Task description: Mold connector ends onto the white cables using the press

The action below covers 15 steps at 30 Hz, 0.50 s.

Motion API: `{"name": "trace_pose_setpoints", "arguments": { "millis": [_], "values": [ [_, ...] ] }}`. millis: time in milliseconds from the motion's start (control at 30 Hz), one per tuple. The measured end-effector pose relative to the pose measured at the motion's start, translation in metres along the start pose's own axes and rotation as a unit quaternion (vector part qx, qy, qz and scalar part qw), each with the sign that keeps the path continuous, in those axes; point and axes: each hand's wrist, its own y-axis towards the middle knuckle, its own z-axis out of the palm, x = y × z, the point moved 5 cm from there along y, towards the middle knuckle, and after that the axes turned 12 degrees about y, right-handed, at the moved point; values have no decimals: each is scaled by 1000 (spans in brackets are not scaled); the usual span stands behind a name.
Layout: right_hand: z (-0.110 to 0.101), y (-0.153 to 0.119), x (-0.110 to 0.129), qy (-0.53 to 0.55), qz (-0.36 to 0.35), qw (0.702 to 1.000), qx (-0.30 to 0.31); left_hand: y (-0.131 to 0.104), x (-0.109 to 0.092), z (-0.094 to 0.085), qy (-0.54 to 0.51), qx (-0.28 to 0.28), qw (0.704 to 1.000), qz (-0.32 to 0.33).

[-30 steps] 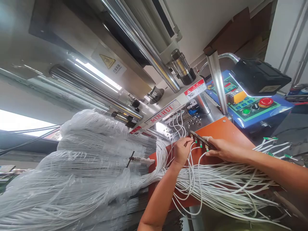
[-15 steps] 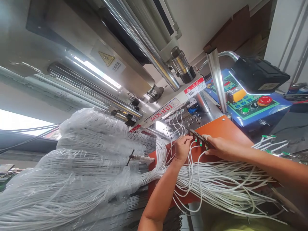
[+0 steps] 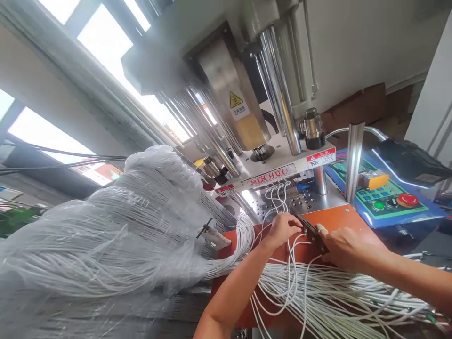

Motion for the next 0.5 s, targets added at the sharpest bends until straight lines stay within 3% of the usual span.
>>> {"name": "trace_pose_setpoints", "arguments": {
  "millis": [67,133,200,267,300,333,400,500],
  "values": [
    [-6,4,-5,1,0,1000,8,-3,-2,-7,-19,-3,1000,9],
    [-14,18,-11,1,-15,1000,-4,-5,0,-21,-35,-45,998,6],
    [-28,45,-14,7,-39,997,-62,-6,11,-41,-46,-143,988,-33],
    [-47,84,-15,29,-51,987,-151,-4,30,-59,-81,-244,959,-118],
    [-56,105,-15,50,-45,979,-194,-2,42,-64,-125,-266,941,-170],
    [-64,127,-14,84,-38,969,-228,2,52,-65,-183,-264,922,-216],
    [-76,170,-6,157,-37,953,-256,13,64,-59,-301,-206,889,-276],
    [-81,220,4,221,-49,943,-245,33,63,-44,-404,-100,862,-288]
  ]
}}
